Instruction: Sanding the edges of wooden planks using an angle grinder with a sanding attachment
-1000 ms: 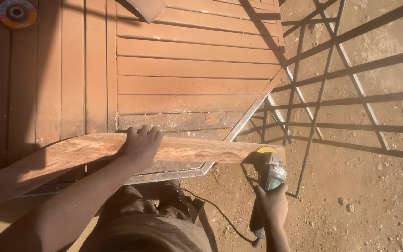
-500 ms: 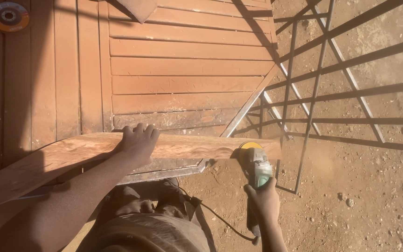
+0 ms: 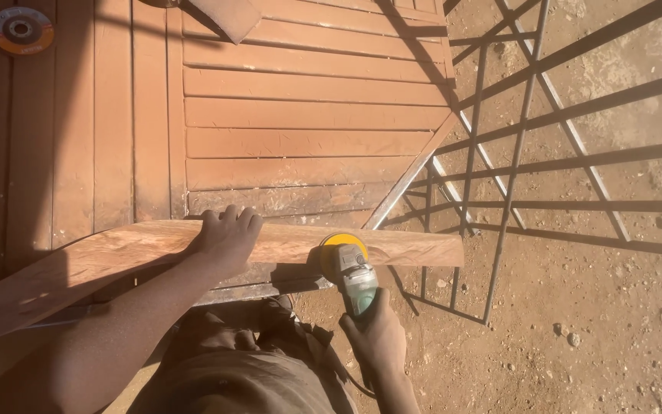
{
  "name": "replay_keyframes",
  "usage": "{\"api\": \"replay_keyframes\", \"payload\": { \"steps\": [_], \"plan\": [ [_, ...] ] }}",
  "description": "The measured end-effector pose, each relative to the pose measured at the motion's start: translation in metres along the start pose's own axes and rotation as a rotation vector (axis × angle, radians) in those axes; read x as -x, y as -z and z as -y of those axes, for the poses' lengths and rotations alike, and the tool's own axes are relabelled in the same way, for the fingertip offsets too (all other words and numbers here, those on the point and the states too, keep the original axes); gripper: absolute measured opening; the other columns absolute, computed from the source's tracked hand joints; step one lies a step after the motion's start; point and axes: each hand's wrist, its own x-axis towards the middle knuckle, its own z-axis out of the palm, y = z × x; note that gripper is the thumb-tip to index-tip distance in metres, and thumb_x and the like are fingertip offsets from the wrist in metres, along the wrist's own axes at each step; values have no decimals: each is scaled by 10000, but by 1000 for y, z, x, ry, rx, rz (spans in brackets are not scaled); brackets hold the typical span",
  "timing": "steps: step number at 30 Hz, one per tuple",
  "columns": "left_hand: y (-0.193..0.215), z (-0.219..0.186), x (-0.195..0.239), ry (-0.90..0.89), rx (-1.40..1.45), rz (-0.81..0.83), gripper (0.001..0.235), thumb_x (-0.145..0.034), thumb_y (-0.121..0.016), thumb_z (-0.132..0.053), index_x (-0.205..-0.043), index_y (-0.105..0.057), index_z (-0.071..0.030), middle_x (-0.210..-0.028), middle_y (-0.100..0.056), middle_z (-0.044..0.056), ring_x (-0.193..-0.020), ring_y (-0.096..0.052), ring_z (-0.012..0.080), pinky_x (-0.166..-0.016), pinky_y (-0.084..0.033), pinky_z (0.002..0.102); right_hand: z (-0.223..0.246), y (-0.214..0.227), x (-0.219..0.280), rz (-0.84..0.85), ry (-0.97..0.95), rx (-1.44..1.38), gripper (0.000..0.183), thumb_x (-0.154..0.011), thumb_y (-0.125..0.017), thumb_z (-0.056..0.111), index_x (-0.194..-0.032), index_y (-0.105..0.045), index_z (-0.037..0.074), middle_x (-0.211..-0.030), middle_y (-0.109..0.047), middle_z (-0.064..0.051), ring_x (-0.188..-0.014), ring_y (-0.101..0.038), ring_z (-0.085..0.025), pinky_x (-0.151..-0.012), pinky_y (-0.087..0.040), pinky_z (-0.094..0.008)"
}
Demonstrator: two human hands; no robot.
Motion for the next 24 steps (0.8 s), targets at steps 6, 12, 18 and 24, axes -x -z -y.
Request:
{"api": "replay_keyframes", "payload": {
  "steps": [6, 12, 18, 24],
  "plan": [
    [7, 0, 1, -9, -9, 30, 751, -689, -878, -268, -1312, -462, -209, -1221, -478, -10, -1140, -475, 222, -922, -445, 485, -77, 35, -36, -133, -359, -114, 603, -733, -666, 363, -1211, -415, 95, -1025, -733, -218, -870, -719, -413, -786, -562, -535],
    [6, 0, 1, 3, 21, 28, 715, -671, -870, -158, -1267, -480, -214, -1174, -487, -14, -1117, -486, 219, -896, -428, 467, -61, 24, -30, -159, -337, -185, 605, -799, -661, 262, -1288, -387, 35, -926, -680, -178, -736, -722, -306, -638, -643, -424],
    [-1, 0, 0, 0, 11, -38, 770, -634, -905, -241, -1275, -480, -207, -1171, -503, -17, -1094, -493, 213, -870, -440, 471, 3, -23, -4, 37, 34, 23, 528, -768, -736, 390, -1105, -390, 177, -936, -736, -80, -755, -715, -292, -633, -577, -442],
    [4, -1, -2, 9, 11, 28, 798, -679, -877, -186, -1353, -451, -213, -1218, -479, -7, -1124, -469, 218, -948, -431, 480, -46, 2, -20, -56, -170, -60, 563, -760, -724, 390, -1152, -407, 140, -979, -755, -162, -798, -744, -343, -718, -607, -485]
  ]
}}
